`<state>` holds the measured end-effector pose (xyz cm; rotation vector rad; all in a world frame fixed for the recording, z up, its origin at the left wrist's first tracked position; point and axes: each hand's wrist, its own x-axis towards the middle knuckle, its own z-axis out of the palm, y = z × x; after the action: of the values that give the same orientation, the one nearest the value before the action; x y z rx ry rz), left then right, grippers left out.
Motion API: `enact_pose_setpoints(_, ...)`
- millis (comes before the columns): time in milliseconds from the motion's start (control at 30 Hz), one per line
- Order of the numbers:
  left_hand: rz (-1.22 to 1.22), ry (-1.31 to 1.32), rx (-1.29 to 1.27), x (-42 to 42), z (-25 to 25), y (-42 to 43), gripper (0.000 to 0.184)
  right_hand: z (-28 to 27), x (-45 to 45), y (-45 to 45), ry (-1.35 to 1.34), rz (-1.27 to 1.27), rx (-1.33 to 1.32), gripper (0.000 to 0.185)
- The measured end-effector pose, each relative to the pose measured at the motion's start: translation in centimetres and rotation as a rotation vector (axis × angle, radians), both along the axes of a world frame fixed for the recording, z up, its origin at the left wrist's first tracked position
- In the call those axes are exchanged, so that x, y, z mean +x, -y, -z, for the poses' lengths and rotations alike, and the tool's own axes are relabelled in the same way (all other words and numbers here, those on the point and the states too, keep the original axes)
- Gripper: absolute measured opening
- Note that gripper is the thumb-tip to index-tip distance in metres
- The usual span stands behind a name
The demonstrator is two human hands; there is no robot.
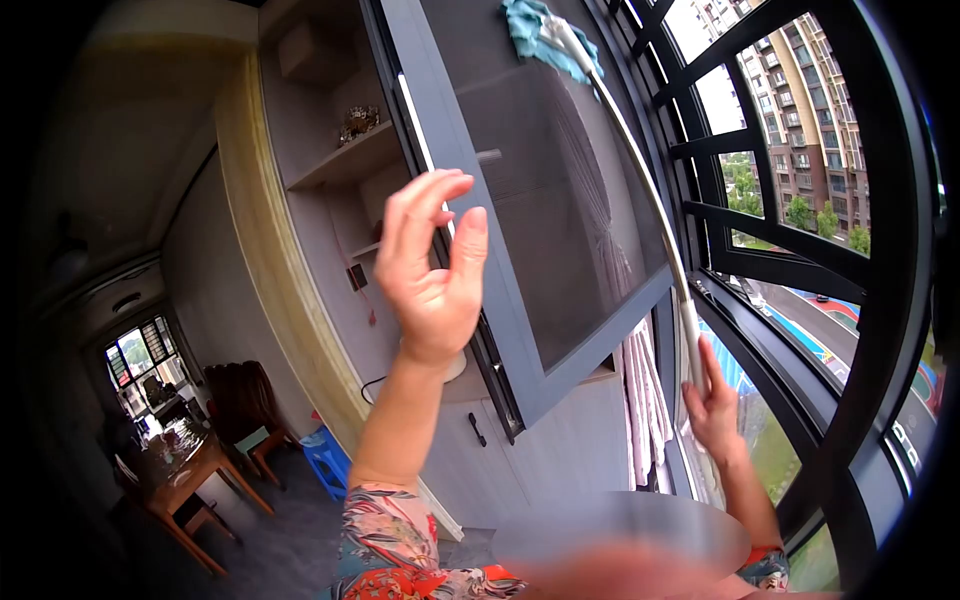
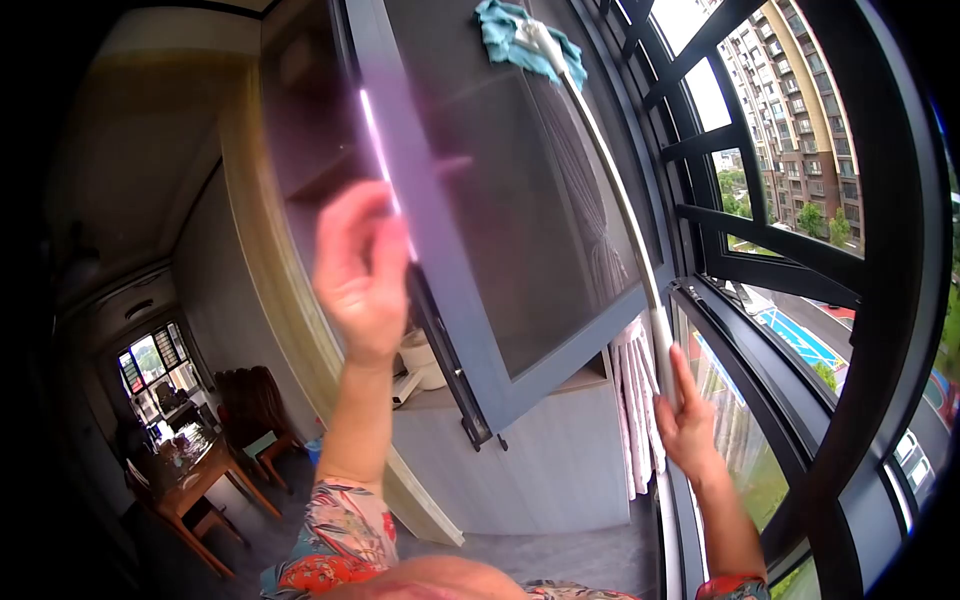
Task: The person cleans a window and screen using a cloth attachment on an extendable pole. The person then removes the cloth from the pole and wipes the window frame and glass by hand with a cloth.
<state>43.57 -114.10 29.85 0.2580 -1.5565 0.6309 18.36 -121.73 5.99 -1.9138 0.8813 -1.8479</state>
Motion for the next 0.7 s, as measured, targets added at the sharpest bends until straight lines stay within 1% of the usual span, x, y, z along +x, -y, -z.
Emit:
enact_pose_setpoints(33,-0.098,0.081,-0.131,0.3,-0.6,-2.1,0.022,-1.7,0.4,1.1,0.001,0.042,-0.077,0.064)
enact_pose_setpoints(67,-0.122,0.150,-0.211,0.6,-0.9,-4.0,0.024,-3.5,0.8,2.3,0.002,0.088,-0.154,0.062)
enact_pose_setpoints(100,-0.160,0.242,-0.270,1.6,-1.0,-6.2,0.024,-5.2,1.2,3.1,0.031,0.058,-0.160,0.062)
enact_pose_setpoints(133,-0.193,0.336,-0.330,2.6,-1.2,-8.5,0.029,-6.6,1.5,4.4,0.010,0.136,-0.278,0.063)
enact_pose_setpoints(167,-0.220,0.430,-0.389,3.7,-1.4,-10.7,0.036,-8.0,1.6,5.5,0.018,0.108,-0.277,0.063)
enact_pose_setpoints(200,-0.173,0.500,-0.391,6.6,-1.4,-13.6,0.040,-9.4,1.7,6.5,0.018,0.127,-0.329,0.063)
enact_pose_setpoints(233,-0.194,0.535,-0.391,7.9,-1.2,-14.8,0.040,-10.8,1.8,7.6,0.019,0.146,-0.381,0.063)
enact_pose_setpoints(267,-0.231,0.535,-0.402,8.3,-0.8,-14.6,0.040,-12.1,1.9,7.9,0.042,0.142,-0.276,0.062)
enact_pose_setpoints(300,-0.280,0.519,-0.395,8.3,-0.6,-13.7,0.040,-13.6,2.2,8.9,0.046,0.161,-0.368,0.061)
enact_pose_setpoints(333,-0.322,0.494,-0.387,8.2,-0.4,-12.7,0.039,-15.2,2.4,8.6,0.070,0.129,-0.271,0.060)
enact_pose_setpoints(367,-0.355,0.469,-0.375,8.3,-0.3,-11.5,0.039,-16.5,1.8,11.2,-0.002,0.257,-0.446,0.060)
enact_pose_setpoints(400,-0.385,0.461,-0.368,8.2,-0.3,-10.7,0.039,-18.0,1.9,11.7,-0.008,0.265,-0.379,0.058)
enact_pose_setpoints(433,-0.403,0.440,-0.369,8.1,-0.2,-10.1,0.039,-20.6,1.2,11.8,-0.020,0.284,-0.342,0.057)
enact_pose_setpoints(500,-0.441,0.407,-0.364,7.7,-0.5,-8.7,0.039,-25.4,0.3,13.8,-0.001,0.214,-0.291,0.055)
enact_pose_setpoints(533,-0.464,0.400,-0.371,7.3,-0.7,-8.2,0.039,-28.0,-0.3,16.5,0.032,0.181,-0.457,0.055)
enact_pose_setpoints(567,-0.485,0.387,-0.380,6.8,-0.9,-7.8,0.039,-31.3,-0.1,15.4,0.011,0.206,-0.306,0.057)
enact_pose_setpoints(633,-0.495,0.349,-0.396,5.8,-1.4,-7.2,0.039,-37.6,0.4,14.8,0.043,0.166,-0.241,0.058)
enact_pose_setpoints(700,-0.504,0.323,-0.399,4.9,-1.8,-6.5,0.040,-43.7,1.2,14.6,-0.001,0.213,-0.343,0.058)
